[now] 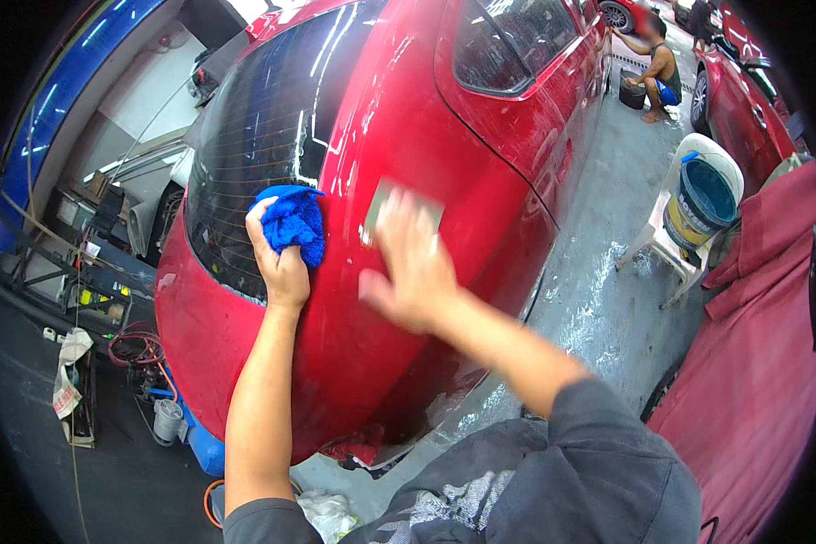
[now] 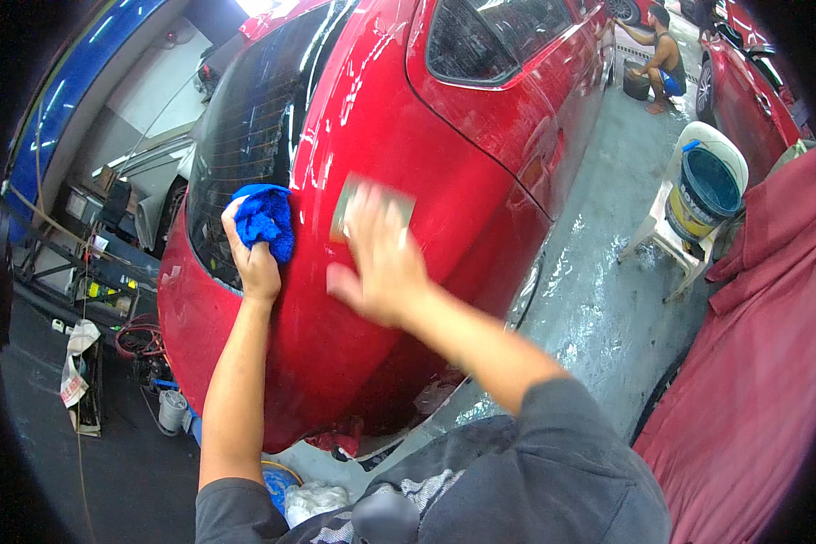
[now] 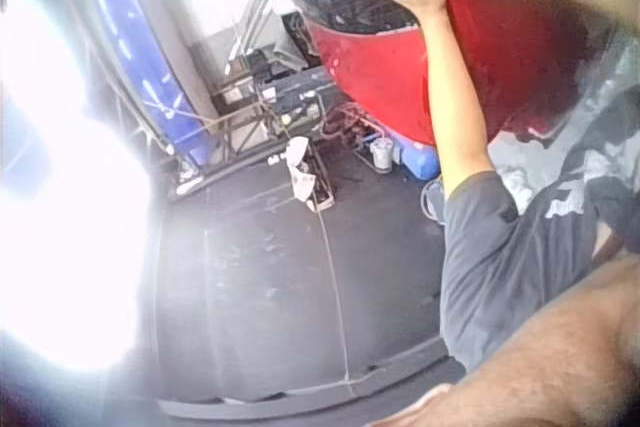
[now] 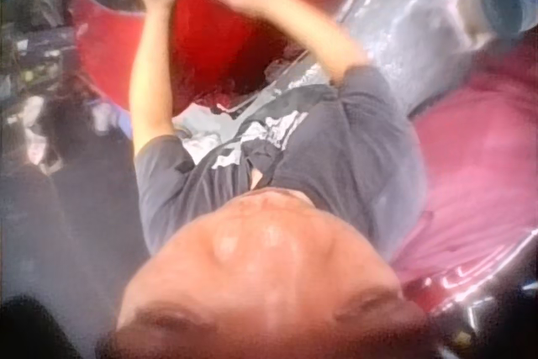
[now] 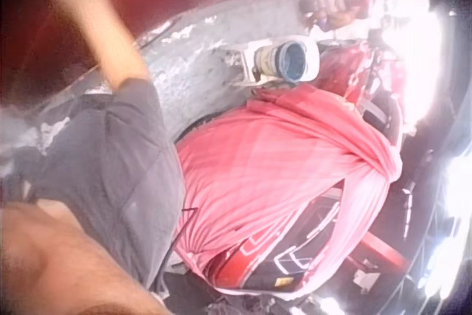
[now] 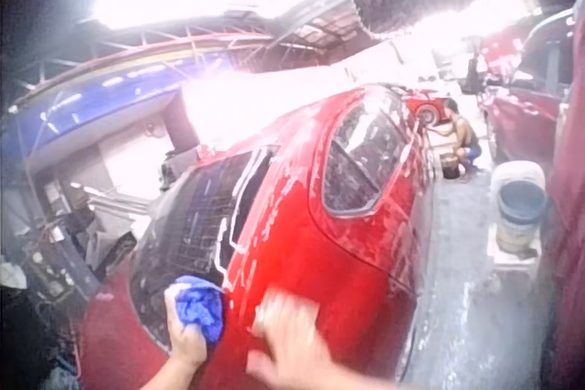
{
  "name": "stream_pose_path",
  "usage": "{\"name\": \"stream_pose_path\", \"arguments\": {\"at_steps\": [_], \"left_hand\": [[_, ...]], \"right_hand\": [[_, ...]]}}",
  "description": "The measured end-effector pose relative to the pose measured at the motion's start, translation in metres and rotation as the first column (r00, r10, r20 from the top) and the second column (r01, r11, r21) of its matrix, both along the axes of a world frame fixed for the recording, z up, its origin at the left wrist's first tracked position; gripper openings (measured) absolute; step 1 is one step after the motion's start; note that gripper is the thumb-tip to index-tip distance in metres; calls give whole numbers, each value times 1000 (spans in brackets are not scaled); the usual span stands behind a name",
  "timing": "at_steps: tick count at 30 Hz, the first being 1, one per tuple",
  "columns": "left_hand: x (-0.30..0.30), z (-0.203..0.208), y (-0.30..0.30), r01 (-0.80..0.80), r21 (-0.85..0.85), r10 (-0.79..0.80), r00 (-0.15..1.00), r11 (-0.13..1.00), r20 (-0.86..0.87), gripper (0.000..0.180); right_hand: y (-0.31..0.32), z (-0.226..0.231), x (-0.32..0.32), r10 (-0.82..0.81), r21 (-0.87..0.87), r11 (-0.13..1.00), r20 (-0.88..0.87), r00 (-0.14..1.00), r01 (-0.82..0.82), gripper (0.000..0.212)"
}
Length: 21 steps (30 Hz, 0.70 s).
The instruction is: The person uses a sanding block and a blue microfiber cloth to sand and wipe the rear quarter panel and trunk of a red car. They repeatedly dip the sanding block into a bucket of water and continue smoothing the car's surface.
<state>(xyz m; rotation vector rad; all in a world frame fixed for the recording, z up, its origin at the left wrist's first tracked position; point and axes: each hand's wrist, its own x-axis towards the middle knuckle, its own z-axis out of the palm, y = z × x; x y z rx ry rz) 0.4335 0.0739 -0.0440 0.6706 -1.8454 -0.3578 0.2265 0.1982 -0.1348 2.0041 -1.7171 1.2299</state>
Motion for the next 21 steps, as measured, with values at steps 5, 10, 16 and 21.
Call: {"name": "stream_pose_path", "arguments": {"at_steps": [5,10,16,21], "left_hand": [[-22,6,-3,-18,-40,20,999,999,44,56],[1,-9,-4,-39,-39,41,998,998,50,54],[-24,4,-7,-16,-13,16,1000,1000,10,53],[-3,-2,-3,-55,-62,57,998,997,37,53]], "right_hand": [[-98,33,-85,-150,-135,965,418,896,224,101],[89,-79,93,288,33,953,199,937,-300,114],[-87,-1,-113,-263,-14,951,492,830,309,89],[61,-34,74,-50,127,992,167,985,29,108]]}}
